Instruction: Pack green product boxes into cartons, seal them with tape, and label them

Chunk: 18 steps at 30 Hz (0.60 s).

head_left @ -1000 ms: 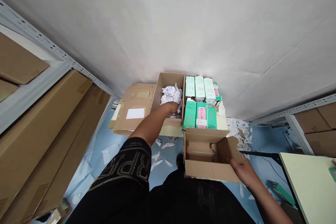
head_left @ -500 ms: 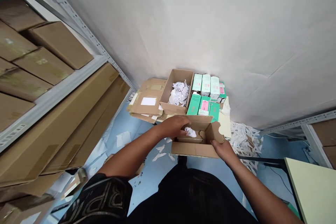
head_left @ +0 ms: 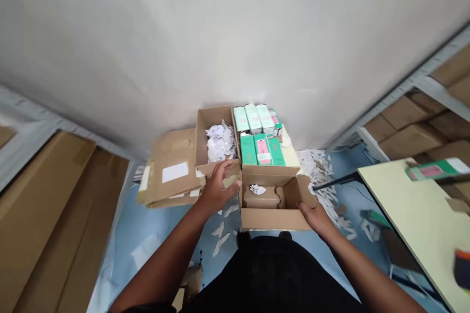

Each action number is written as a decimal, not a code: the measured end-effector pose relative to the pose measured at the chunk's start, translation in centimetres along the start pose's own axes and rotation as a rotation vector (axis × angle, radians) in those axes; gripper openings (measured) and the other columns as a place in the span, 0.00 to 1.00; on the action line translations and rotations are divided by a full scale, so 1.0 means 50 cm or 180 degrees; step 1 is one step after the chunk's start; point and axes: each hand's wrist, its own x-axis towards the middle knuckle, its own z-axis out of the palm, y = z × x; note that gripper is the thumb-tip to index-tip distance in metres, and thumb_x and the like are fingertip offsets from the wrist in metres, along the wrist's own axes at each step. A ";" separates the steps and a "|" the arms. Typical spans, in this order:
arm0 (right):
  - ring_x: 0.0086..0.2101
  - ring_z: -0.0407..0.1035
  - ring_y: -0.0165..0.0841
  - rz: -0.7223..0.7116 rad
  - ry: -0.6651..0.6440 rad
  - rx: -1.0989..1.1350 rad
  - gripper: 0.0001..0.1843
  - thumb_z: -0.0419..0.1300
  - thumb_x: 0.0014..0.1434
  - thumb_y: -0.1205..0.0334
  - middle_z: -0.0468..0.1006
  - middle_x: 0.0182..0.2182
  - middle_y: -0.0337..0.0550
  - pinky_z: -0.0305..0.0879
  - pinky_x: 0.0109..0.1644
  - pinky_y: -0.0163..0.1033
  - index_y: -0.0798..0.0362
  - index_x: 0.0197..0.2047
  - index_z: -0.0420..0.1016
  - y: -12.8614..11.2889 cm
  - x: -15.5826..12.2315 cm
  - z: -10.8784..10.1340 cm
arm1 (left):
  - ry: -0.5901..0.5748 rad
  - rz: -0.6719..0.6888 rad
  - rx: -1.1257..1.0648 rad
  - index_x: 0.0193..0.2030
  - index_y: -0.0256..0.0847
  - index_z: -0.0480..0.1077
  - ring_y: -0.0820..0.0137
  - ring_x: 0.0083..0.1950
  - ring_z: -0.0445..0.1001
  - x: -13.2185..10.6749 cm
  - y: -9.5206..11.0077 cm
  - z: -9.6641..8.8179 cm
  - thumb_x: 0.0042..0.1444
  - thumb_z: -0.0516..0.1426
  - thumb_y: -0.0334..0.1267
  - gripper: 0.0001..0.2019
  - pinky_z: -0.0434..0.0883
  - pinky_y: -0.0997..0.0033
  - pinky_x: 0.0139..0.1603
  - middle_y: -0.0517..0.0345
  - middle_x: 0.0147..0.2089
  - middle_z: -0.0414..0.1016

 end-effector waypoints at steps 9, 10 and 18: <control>0.42 0.77 0.46 0.0715 0.1278 0.0253 0.21 0.57 0.54 0.48 0.84 0.40 0.51 0.72 0.42 0.43 0.54 0.44 0.78 0.089 -0.133 -0.101 | -0.1762 -0.0143 -0.0855 0.73 0.44 0.59 0.53 0.73 0.64 0.075 0.069 0.208 0.62 0.60 0.52 0.35 0.66 0.54 0.70 0.44 0.74 0.63; 0.42 0.77 0.46 0.0776 0.1371 0.0254 0.21 0.57 0.54 0.48 0.84 0.41 0.51 0.72 0.42 0.43 0.54 0.43 0.78 0.105 -0.138 -0.117 | -0.1832 -0.0080 -0.0733 0.73 0.44 0.59 0.52 0.73 0.65 0.084 0.082 0.239 0.61 0.60 0.52 0.36 0.67 0.55 0.70 0.45 0.74 0.63; 0.50 0.77 0.49 0.1277 0.1686 0.0760 0.27 0.58 0.55 0.48 0.84 0.47 0.53 0.73 0.48 0.46 0.55 0.52 0.79 0.284 -0.149 -0.288 | -0.1941 -0.0254 -0.0024 0.68 0.42 0.68 0.53 0.72 0.66 0.132 0.169 0.536 0.63 0.54 0.45 0.27 0.65 0.54 0.71 0.51 0.69 0.71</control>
